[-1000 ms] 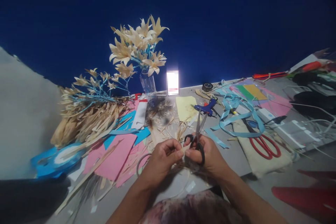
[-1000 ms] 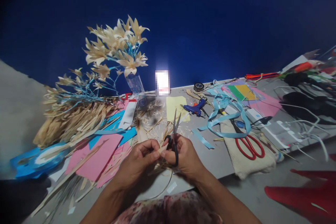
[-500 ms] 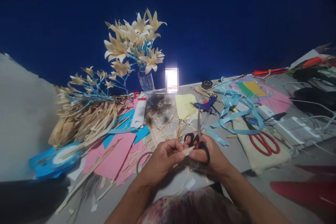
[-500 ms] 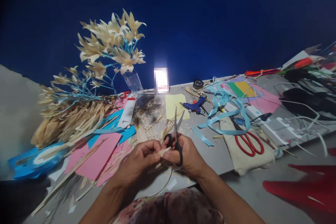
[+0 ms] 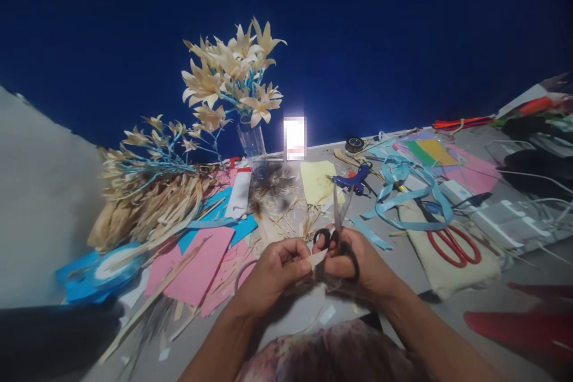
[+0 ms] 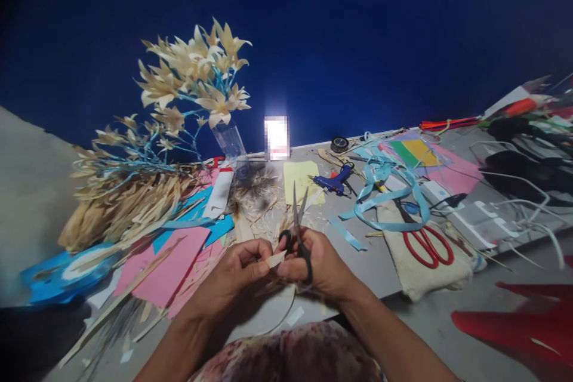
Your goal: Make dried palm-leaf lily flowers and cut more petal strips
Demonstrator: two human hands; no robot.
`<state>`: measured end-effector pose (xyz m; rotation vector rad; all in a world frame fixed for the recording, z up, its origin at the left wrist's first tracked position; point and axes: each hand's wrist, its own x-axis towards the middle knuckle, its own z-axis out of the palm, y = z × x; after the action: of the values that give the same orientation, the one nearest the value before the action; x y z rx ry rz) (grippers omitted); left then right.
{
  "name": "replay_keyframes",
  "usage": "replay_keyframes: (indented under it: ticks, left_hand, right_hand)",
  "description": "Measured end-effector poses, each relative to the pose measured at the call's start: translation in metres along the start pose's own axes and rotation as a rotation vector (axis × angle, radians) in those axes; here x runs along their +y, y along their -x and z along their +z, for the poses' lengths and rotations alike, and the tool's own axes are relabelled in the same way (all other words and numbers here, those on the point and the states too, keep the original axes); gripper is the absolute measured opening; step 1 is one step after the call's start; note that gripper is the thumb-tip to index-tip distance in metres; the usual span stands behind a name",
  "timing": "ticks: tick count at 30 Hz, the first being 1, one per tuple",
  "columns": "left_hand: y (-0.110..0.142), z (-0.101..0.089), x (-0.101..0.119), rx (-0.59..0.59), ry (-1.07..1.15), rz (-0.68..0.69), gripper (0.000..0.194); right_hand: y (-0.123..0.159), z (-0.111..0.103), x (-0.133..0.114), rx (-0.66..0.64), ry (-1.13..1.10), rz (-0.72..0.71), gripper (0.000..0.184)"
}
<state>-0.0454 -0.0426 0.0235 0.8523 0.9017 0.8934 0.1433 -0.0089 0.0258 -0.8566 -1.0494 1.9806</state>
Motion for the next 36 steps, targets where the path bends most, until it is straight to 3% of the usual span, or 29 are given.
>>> replay_keyframes:
  ticks: [5, 10, 12, 18, 24, 30, 33, 36]
  left_hand:
    - [-0.002, 0.002, 0.000, 0.018, -0.045, 0.050, 0.034]
    - [-0.001, 0.000, -0.002, -0.029, 0.062, 0.024, 0.036]
    - [-0.001, -0.002, -0.003, -0.022, 0.072, 0.018, 0.036]
    - [-0.004, -0.001, 0.002, 0.015, -0.024, 0.034, 0.034]
    - [-0.003, -0.007, -0.003, -0.013, 0.088, 0.031, 0.032]
    - [-0.002, -0.009, -0.005, 0.021, 0.008, 0.024, 0.030]
    - [-0.001, -0.008, -0.004, 0.040, -0.011, 0.047, 0.028]
    - [0.001, -0.006, -0.004, 0.076, 0.169, 0.067, 0.028]
  right_hand:
    - [-0.003, 0.014, 0.002, 0.136, 0.103, -0.080, 0.041]
    - [-0.007, 0.005, 0.003, -0.038, -0.219, 0.019, 0.037]
    - [-0.007, 0.001, 0.001, -0.035, -0.257, 0.004, 0.037]
    - [-0.008, 0.007, -0.001, 0.019, 0.036, 0.025, 0.042]
    - [-0.016, -0.006, -0.002, -0.034, -0.179, 0.005, 0.034]
    - [-0.015, 0.005, -0.011, -0.016, 0.152, -0.021, 0.045]
    - [-0.018, 0.008, -0.014, 0.075, 0.112, -0.039, 0.041]
    - [-0.022, 0.000, -0.017, 0.135, 0.071, -0.098, 0.040]
